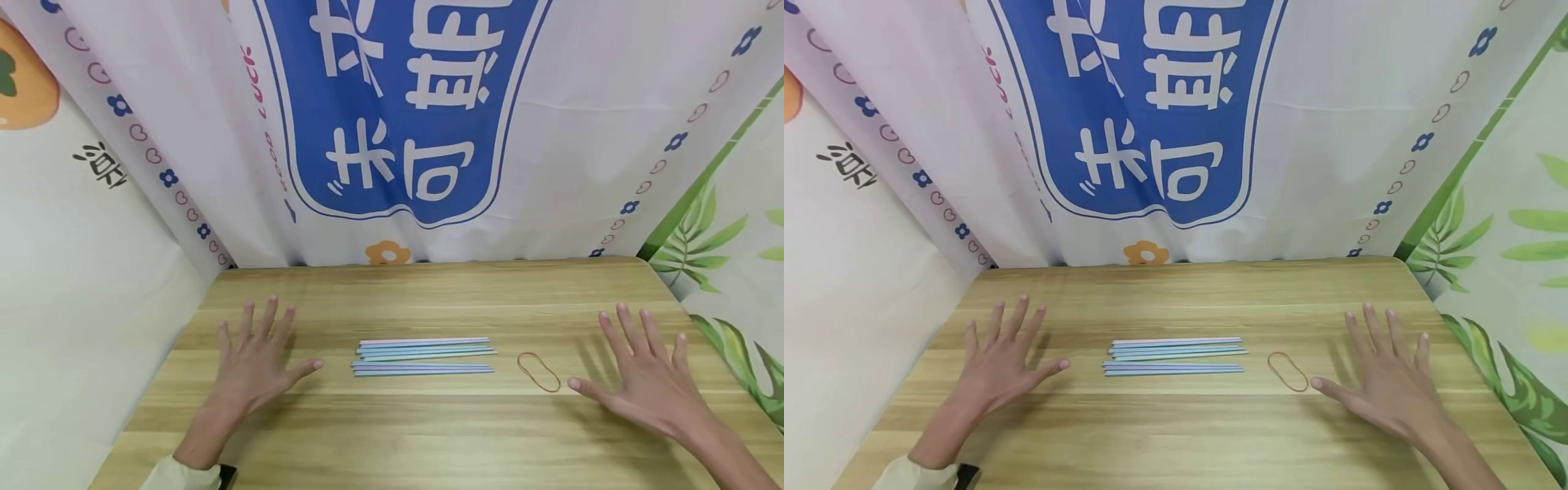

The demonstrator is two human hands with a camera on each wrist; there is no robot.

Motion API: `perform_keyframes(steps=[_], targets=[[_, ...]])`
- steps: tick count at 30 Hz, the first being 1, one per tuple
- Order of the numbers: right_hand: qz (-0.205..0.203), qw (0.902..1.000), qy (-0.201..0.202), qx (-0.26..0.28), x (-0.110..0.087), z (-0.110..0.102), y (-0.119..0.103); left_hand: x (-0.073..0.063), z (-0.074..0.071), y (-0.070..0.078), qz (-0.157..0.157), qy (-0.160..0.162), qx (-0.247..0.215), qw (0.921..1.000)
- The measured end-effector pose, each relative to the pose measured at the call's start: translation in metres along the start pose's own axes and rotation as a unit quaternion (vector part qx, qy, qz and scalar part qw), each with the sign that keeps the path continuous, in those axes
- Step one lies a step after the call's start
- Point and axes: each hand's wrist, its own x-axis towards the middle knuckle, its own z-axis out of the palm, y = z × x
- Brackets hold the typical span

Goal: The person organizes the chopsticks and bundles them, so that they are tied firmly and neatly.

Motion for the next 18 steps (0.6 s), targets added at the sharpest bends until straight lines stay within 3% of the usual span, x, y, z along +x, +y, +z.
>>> perform_keyframes(steps=[18], targets=[[-0.052, 0.9986, -0.002, 0.000, 0.022, -0.002, -0.033, 0.000, 0.000, 0.019, 0.018, 0.005, -0.011, 0.9998]])
